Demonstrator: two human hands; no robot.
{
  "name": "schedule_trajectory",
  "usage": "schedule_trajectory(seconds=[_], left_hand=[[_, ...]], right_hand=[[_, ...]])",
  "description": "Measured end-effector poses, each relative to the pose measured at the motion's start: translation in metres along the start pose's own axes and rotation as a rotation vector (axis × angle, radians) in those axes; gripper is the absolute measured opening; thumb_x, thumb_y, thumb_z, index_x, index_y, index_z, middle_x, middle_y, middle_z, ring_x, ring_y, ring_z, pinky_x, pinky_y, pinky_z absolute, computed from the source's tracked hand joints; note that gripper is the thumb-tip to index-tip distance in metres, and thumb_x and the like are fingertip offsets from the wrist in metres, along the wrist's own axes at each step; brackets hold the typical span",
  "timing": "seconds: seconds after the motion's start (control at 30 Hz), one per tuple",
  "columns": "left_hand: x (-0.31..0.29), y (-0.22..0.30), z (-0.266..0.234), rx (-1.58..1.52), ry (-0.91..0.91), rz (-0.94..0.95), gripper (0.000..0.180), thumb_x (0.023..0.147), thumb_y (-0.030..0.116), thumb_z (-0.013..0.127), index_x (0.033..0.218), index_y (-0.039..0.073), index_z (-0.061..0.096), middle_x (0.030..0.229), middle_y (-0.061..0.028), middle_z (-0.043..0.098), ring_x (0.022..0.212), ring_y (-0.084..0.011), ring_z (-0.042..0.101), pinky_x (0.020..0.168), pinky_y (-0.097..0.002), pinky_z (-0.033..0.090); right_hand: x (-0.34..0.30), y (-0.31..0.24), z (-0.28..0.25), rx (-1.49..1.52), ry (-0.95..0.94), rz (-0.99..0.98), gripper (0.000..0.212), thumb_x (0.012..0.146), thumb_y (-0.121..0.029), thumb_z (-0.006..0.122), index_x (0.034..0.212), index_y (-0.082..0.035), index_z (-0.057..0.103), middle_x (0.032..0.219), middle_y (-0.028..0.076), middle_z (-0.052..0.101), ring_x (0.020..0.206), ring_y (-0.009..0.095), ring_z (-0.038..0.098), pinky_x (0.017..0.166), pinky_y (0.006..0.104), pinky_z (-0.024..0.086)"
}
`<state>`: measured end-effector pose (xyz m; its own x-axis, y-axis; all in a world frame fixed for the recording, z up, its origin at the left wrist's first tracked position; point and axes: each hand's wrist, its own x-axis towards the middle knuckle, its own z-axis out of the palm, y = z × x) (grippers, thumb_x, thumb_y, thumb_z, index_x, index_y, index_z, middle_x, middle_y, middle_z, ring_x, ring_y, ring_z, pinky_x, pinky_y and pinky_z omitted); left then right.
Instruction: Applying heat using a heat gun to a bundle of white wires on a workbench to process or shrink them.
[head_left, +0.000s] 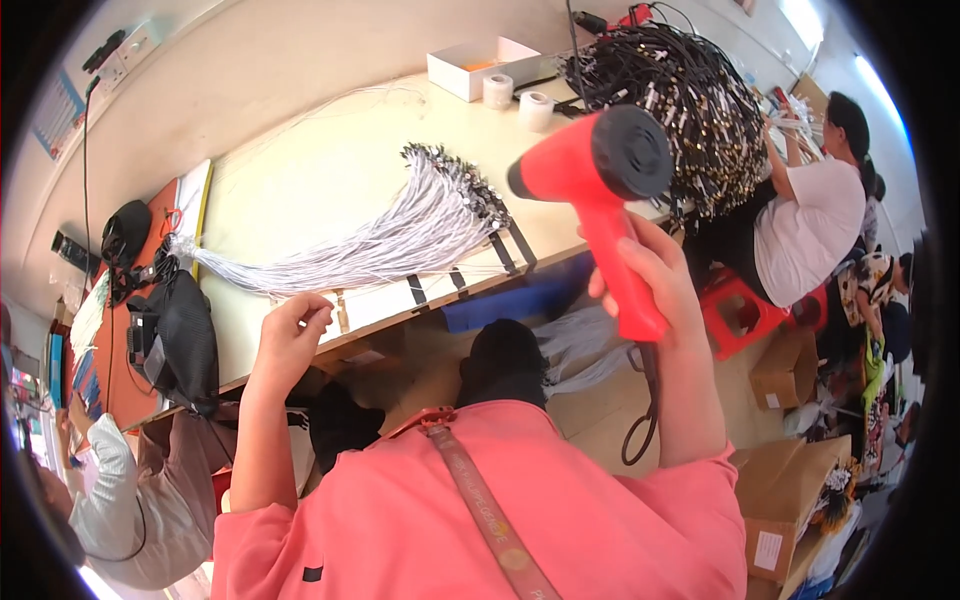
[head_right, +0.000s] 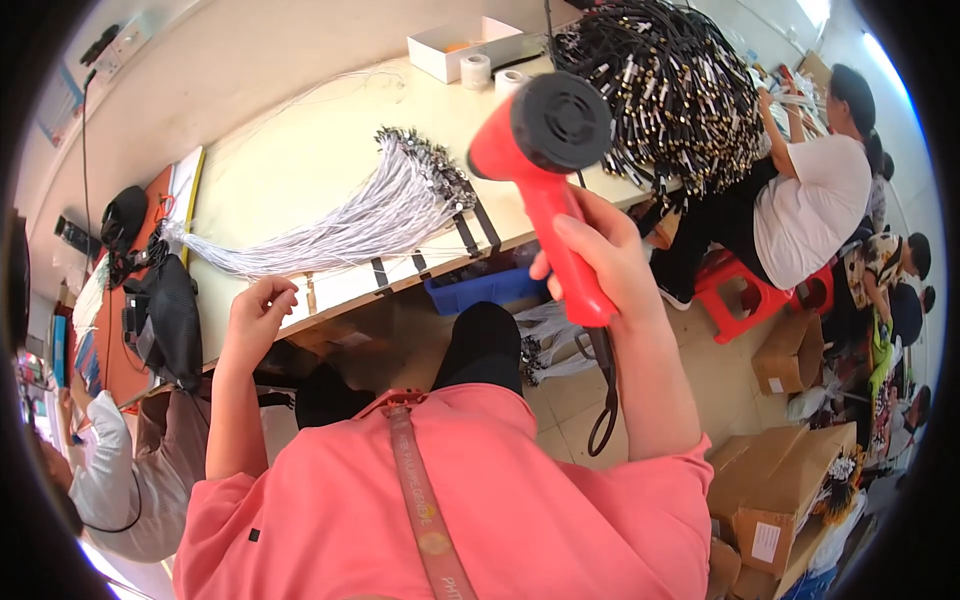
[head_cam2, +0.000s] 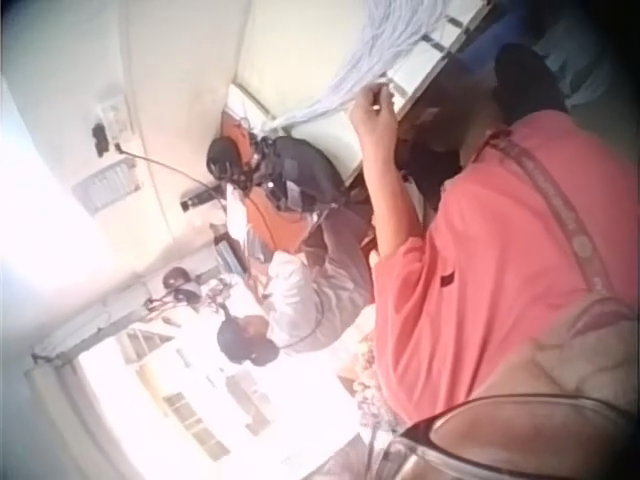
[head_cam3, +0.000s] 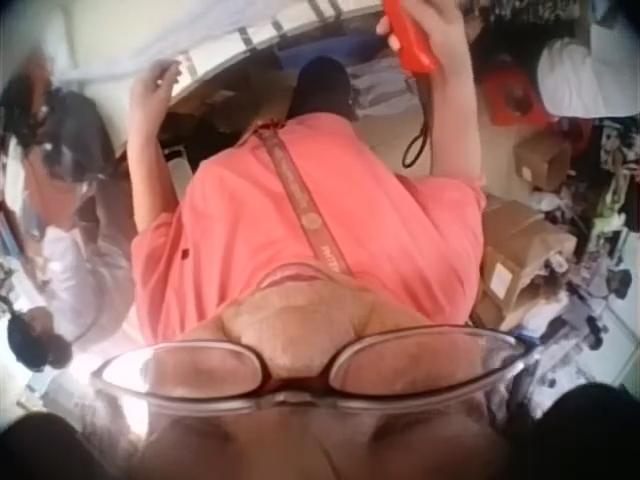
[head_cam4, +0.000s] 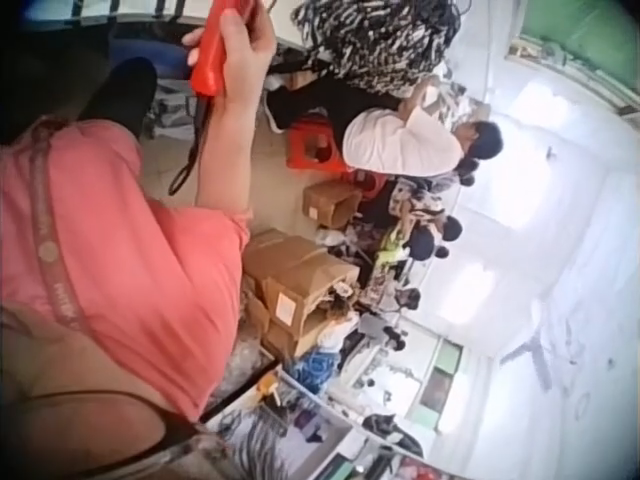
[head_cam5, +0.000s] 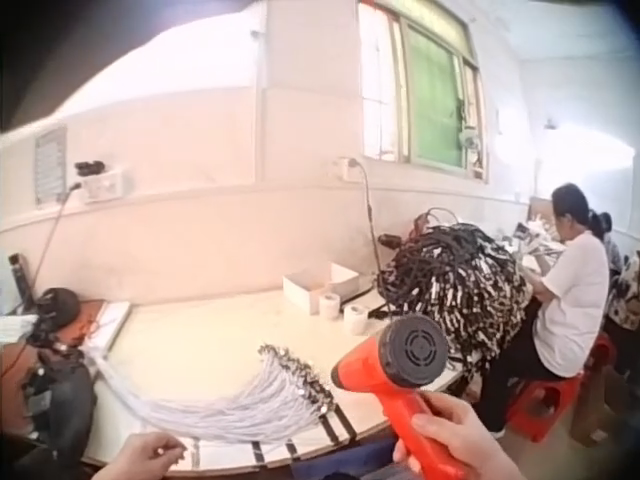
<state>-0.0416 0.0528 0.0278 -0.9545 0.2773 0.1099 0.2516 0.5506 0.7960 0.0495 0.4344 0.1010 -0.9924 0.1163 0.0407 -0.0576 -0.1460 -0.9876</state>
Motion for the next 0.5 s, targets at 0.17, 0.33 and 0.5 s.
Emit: schedule_trajectory(seconds=[0.17,0.33,0.5], left_hand=[[0.000,-0.005,-0.002,-0.019,0.047,0.008,0.009,0.086,0.003,0.058,0.092,-0.003,0.060,0.078,-0.0072,0.063,0.071,-0.0129,0.059,0.064,-0.0256,0.047],[0.009,-0.026,-0.008,0.041,0.202,-0.017,0.009,0.085,0.002,0.058,0.092,-0.003,0.060,0.076,-0.0067,0.062,0.070,-0.0131,0.058,0.065,-0.0257,0.047],[0.025,-0.097,-0.040,-0.039,0.488,-0.148,0.023,0.083,0.007,0.061,0.105,-0.001,0.057,0.097,-0.0099,0.062,0.083,-0.0171,0.059,0.073,-0.0289,0.047]], right_hand=[[-0.006,0.001,0.010,0.023,0.082,-0.172,0.039,0.086,-0.008,0.052,0.121,0.007,0.045,0.108,0.023,0.059,0.059,0.018,0.061,0.044,0.0238,0.046],[0.002,0.021,0.001,-0.586,0.172,-0.556,0.050,0.070,0.001,0.068,0.116,0.005,0.050,0.111,0.020,0.059,0.086,0.028,0.064,0.072,0.0314,0.053],[0.015,0.013,0.003,-1.288,0.303,-1.161,0.068,0.064,-0.004,0.074,0.126,0.002,0.044,0.114,0.021,0.055,0.093,0.035,0.061,0.076,0.0382,0.053]])
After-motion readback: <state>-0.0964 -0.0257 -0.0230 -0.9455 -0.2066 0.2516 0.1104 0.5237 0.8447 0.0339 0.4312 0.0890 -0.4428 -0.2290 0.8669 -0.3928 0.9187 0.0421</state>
